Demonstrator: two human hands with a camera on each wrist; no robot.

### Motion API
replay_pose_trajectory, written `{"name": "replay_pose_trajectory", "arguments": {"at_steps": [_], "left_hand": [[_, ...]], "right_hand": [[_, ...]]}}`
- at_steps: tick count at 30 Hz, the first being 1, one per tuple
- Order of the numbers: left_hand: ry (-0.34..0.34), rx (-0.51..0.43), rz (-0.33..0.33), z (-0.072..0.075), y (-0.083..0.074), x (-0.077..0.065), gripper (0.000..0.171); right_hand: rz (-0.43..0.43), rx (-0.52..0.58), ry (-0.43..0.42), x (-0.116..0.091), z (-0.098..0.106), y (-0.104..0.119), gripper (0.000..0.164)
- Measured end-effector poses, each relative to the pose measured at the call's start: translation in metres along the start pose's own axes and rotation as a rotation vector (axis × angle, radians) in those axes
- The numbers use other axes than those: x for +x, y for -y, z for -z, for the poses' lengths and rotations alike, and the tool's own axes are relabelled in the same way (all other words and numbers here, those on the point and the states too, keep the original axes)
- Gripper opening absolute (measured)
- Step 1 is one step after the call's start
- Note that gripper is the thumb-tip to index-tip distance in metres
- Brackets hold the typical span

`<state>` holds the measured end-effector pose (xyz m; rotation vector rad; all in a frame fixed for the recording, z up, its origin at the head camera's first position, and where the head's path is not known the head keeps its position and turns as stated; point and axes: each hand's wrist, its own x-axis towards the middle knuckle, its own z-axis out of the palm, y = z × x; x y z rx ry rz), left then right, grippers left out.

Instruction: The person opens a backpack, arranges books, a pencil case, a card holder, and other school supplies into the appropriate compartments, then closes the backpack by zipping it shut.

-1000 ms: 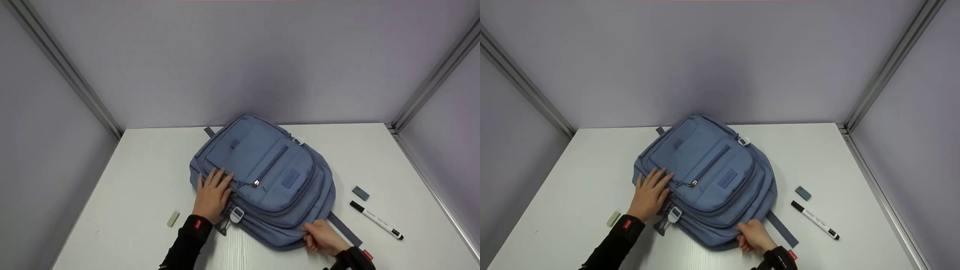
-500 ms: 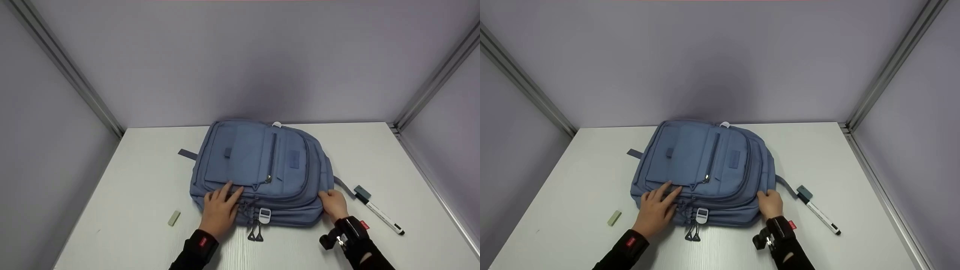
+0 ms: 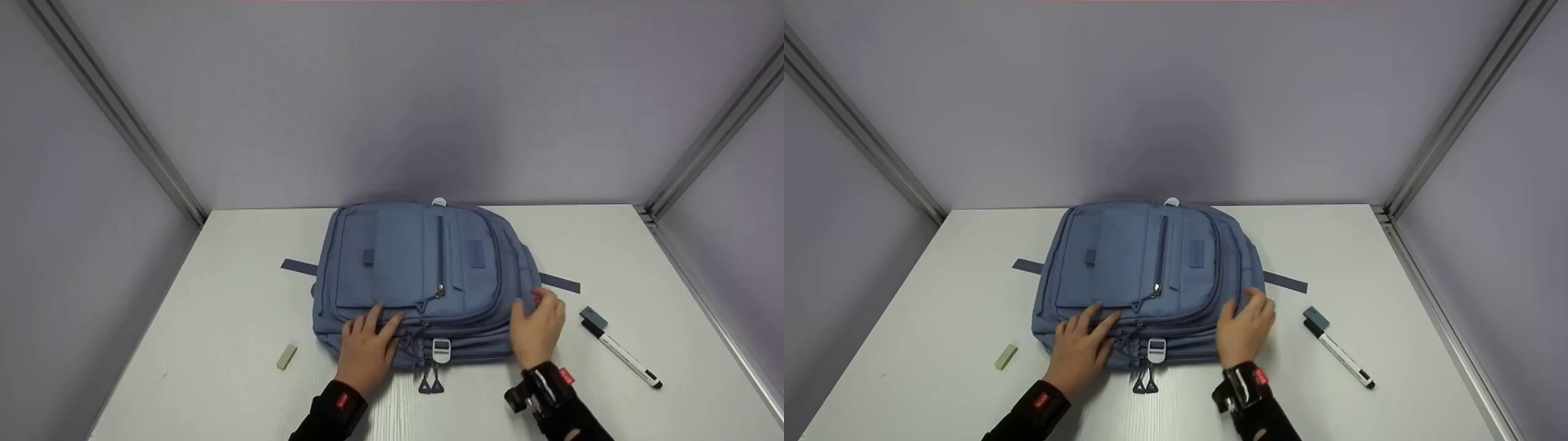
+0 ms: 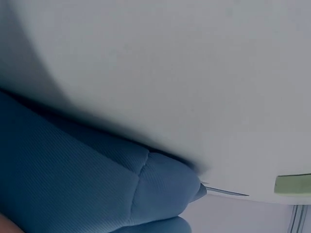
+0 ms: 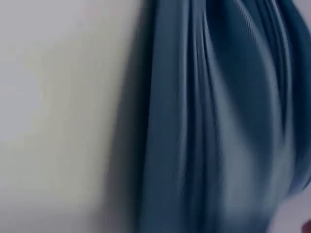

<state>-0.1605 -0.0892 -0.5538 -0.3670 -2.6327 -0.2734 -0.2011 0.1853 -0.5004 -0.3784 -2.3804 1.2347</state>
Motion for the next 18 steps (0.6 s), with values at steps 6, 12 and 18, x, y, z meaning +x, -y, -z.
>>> {"name": "replay_pose_trajectory", "arguments": {"at_steps": [6, 12, 18], "left_hand": [[0.031, -0.024, 0.039, 0.001, 0.000, 0.003, 0.046], [0.054, -0.009, 0.041, -0.002, -0.004, 0.003, 0.047], [0.062, -0.013, 0.046, -0.004, -0.006, 0.003, 0.049]], "right_hand": [[-0.174, 0.416, 0.470, -0.062, -0.021, 0.053, 0.028], [-0.578, 0.725, 0.768, -0.083, -0.049, 0.070, 0.054], [-0.684, 0.789, 0.588, -0.085, -0.071, 0.078, 0.031]]}}
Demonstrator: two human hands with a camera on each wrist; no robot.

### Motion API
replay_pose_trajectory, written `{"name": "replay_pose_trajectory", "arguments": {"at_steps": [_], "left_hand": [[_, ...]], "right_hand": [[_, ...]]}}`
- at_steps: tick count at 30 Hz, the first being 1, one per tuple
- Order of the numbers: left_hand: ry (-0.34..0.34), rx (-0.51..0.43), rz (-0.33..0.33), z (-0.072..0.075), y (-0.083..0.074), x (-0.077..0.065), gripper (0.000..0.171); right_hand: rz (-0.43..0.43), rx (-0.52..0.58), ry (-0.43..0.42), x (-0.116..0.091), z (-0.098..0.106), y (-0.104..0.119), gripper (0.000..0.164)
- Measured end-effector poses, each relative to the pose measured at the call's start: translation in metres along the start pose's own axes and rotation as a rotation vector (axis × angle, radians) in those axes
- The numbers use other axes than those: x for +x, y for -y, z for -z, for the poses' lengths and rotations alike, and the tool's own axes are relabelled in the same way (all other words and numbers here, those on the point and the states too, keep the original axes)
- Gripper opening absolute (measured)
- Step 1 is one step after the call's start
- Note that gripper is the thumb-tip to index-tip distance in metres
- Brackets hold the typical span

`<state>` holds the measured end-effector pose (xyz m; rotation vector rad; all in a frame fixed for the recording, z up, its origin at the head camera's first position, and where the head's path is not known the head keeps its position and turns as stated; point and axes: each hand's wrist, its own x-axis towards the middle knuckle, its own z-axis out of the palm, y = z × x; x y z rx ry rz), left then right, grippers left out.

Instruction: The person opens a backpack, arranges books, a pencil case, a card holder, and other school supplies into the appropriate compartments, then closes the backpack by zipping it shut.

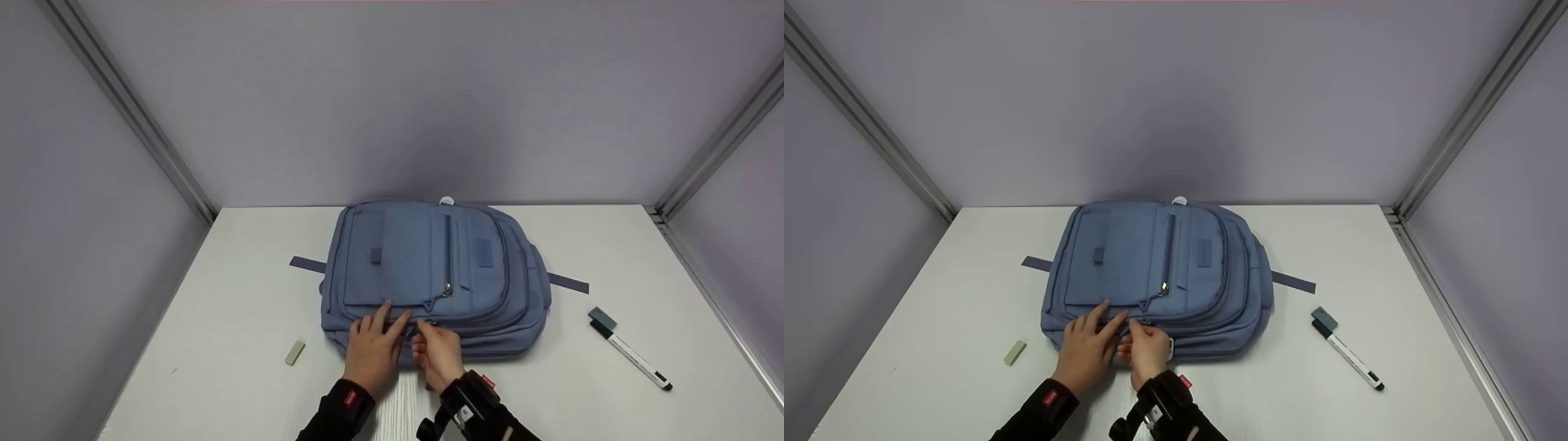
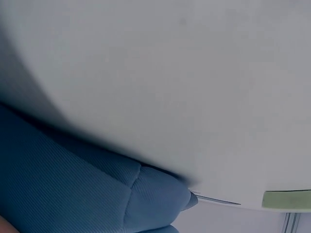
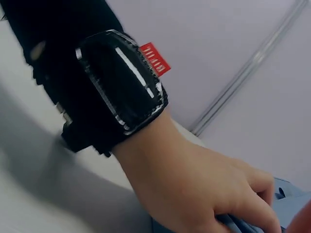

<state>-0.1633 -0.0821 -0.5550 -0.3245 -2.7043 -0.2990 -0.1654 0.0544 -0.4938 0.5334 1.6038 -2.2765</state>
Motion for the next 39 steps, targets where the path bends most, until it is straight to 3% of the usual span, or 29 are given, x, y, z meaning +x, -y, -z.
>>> {"name": "replay_pose_trajectory", "arguments": {"at_steps": [5, 9, 18, 23, 28, 35, 39], "left_hand": [[0.014, 0.001, 0.005, -0.001, 0.001, 0.000, 0.050], [0.005, 0.011, -0.008, 0.000, 0.002, -0.001, 0.050], [-0.021, -0.019, -0.019, -0.001, 0.000, 0.001, 0.043], [0.040, -0.054, 0.010, 0.001, 0.000, 0.000, 0.045], [0.051, -0.065, 0.021, 0.001, 0.001, 0.000, 0.045], [0.027, -0.082, 0.029, 0.003, -0.004, 0.009, 0.042], [-0.031, -0.068, 0.036, 0.014, -0.025, 0.024, 0.030]], "right_hand": [[0.067, -0.070, -0.124, 0.013, -0.007, -0.005, 0.027], [0.077, -0.072, -0.126, 0.018, -0.001, -0.009, 0.024], [0.176, -0.270, -0.093, 0.005, 0.048, 0.006, 0.022], [0.190, -0.207, -0.147, 0.007, 0.082, 0.029, 0.022], [0.179, -0.170, -0.160, 0.017, 0.106, 0.056, 0.025], [0.128, -0.147, -0.156, 0.027, 0.121, 0.079, 0.020], [0.112, -0.140, -0.148, 0.026, 0.126, 0.079, 0.023]]}}
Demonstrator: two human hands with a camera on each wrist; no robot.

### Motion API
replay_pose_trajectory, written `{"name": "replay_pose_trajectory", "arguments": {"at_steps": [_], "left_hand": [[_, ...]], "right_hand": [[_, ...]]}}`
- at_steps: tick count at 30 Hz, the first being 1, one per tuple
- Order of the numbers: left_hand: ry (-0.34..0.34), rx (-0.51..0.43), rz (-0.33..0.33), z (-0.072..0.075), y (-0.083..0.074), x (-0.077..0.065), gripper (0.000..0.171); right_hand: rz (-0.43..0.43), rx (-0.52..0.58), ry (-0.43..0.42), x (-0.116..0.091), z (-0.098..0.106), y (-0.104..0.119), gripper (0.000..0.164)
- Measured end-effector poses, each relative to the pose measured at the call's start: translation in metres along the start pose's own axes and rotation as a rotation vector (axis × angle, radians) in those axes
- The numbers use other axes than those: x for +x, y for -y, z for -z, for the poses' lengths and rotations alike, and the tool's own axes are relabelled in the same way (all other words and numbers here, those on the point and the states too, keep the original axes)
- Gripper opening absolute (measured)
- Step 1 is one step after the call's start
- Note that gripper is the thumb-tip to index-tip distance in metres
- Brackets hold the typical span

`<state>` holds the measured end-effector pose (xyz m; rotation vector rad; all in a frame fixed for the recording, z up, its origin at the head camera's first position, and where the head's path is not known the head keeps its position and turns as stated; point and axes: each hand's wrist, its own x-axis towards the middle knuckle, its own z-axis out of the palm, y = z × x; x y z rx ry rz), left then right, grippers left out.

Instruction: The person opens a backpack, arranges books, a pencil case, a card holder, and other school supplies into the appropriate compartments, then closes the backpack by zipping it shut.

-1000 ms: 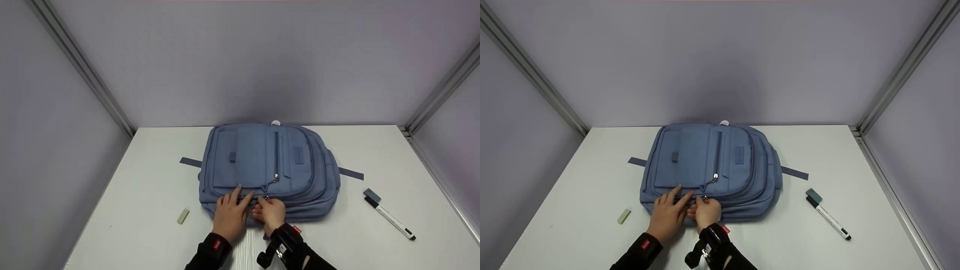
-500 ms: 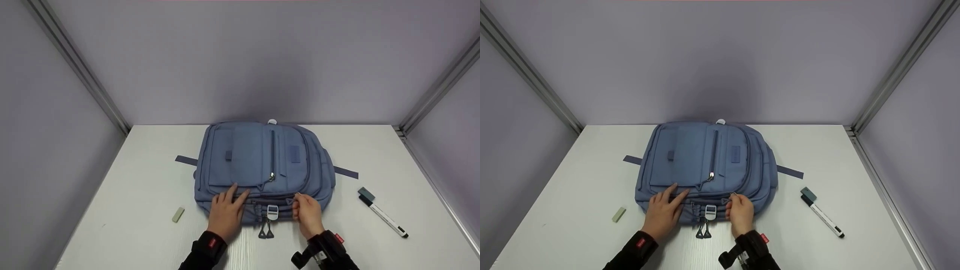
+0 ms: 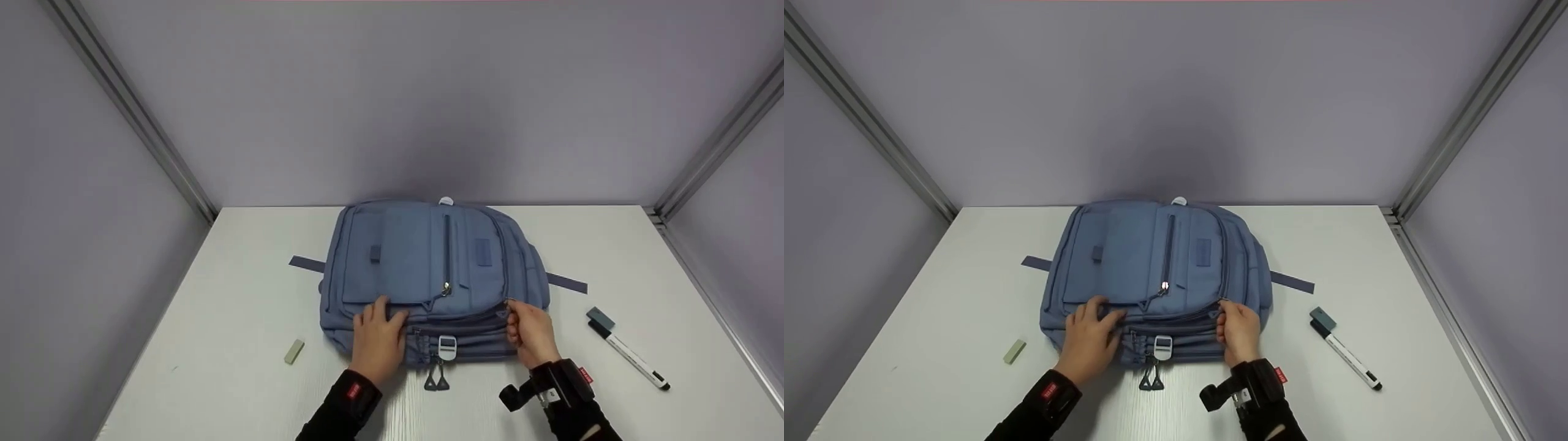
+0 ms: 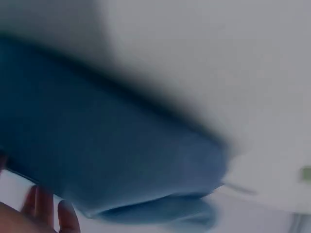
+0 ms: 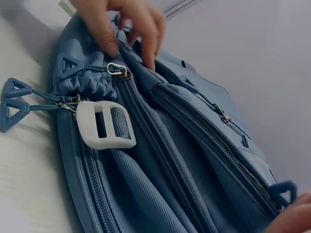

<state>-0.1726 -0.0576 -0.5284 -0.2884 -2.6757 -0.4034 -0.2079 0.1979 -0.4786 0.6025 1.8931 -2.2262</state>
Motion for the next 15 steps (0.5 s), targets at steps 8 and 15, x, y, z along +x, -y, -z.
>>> {"name": "replay_pose_trajectory", "arguments": {"at_steps": [8, 15], "left_hand": [[-0.081, 0.166, -0.218, -0.015, -0.092, 0.033, 0.034], [-0.241, 0.392, -0.354, -0.045, -0.112, 0.048, 0.015]], "right_hand": [[0.022, 0.042, -0.020, -0.005, 0.001, -0.005, 0.025], [0.035, 0.055, -0.016, -0.009, -0.003, -0.009, 0.029]]}}
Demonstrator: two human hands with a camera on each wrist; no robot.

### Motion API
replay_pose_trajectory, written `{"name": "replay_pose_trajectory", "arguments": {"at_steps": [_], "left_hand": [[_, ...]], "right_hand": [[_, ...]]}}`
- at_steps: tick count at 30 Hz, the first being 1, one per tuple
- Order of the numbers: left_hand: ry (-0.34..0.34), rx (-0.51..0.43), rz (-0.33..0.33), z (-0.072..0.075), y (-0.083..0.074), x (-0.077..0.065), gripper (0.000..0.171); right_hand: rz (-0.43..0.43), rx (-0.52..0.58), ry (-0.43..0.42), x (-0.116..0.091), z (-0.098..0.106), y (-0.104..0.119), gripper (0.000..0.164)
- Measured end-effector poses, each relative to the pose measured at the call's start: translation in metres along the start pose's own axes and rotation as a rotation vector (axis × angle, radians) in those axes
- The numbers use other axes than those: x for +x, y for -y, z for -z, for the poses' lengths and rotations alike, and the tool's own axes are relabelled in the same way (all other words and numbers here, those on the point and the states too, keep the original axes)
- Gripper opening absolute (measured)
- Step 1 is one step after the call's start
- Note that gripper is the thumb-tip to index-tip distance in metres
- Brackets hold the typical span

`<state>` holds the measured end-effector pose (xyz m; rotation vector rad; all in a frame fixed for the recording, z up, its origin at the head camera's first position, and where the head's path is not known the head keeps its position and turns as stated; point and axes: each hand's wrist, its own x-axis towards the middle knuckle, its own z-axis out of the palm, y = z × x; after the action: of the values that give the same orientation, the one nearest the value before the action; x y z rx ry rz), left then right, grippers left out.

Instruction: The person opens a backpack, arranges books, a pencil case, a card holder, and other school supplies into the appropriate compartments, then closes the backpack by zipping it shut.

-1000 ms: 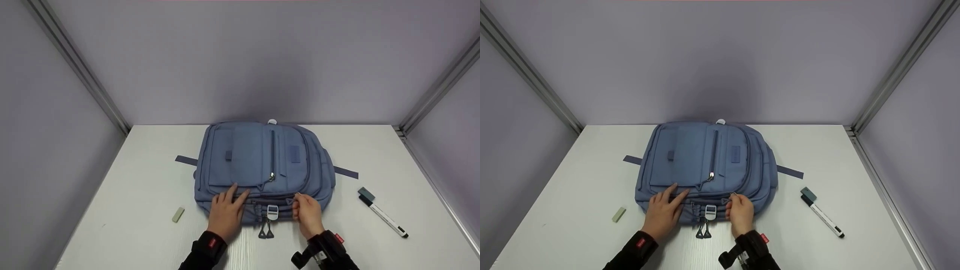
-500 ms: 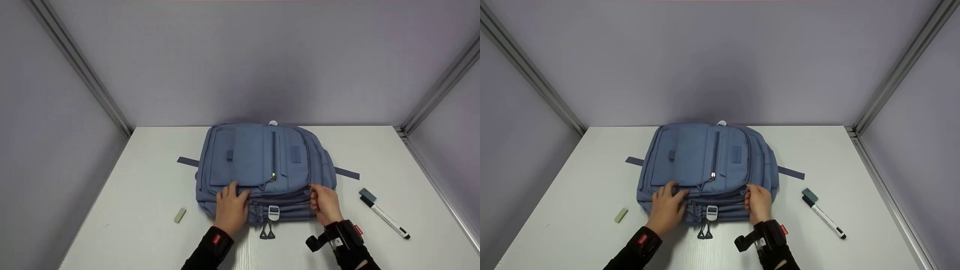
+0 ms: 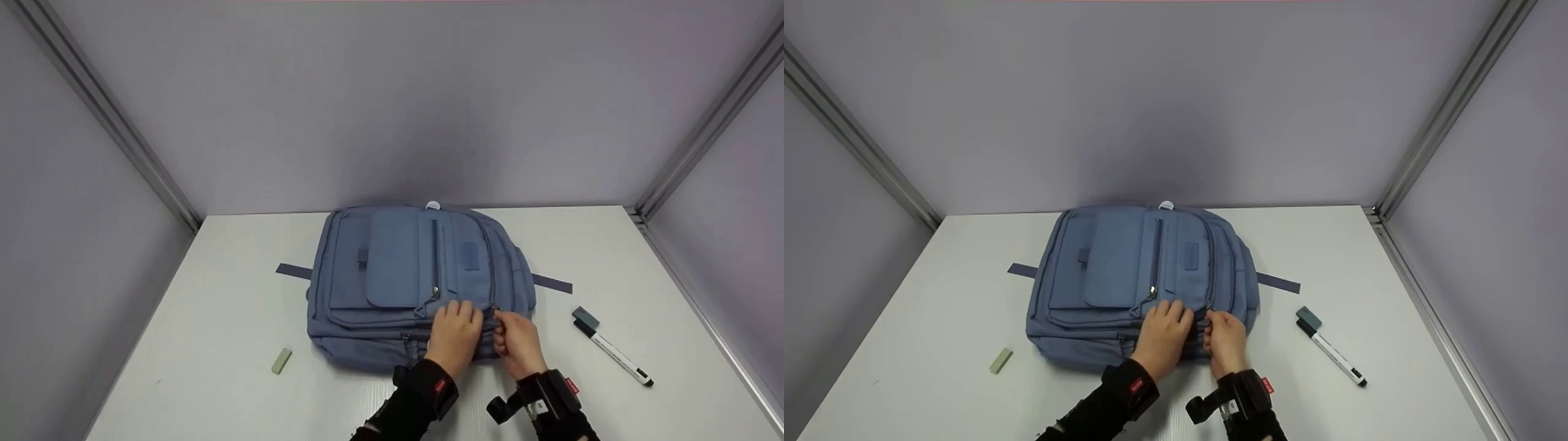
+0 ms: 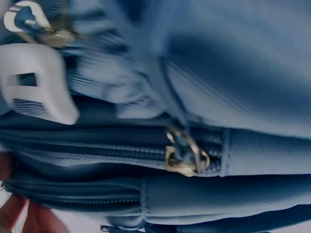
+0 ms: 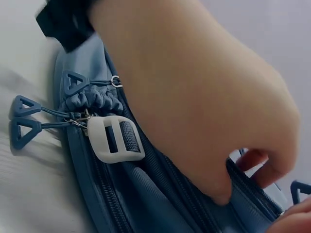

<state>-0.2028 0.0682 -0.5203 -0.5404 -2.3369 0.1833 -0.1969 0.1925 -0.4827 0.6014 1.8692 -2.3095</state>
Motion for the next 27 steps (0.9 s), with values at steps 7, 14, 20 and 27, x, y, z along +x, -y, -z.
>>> {"name": "replay_pose_trajectory", "arguments": {"at_steps": [7, 14, 20, 27], "left_hand": [[-0.148, -0.042, -0.142, -0.004, 0.015, -0.002, 0.006], [-0.099, -0.165, -0.284, 0.010, 0.048, -0.017, 0.011], [-0.134, -0.274, -0.308, 0.011, 0.083, -0.042, 0.017], [-0.227, -0.284, -0.230, 0.002, 0.128, -0.071, 0.015]], "right_hand": [[-0.020, 0.086, 0.023, 0.002, 0.002, 0.003, 0.025], [-0.031, 0.138, 0.023, 0.006, 0.005, 0.011, 0.025], [-0.040, 0.159, 0.034, 0.007, 0.006, 0.016, 0.029], [-0.031, 0.169, 0.048, 0.010, 0.011, 0.023, 0.033]]}}
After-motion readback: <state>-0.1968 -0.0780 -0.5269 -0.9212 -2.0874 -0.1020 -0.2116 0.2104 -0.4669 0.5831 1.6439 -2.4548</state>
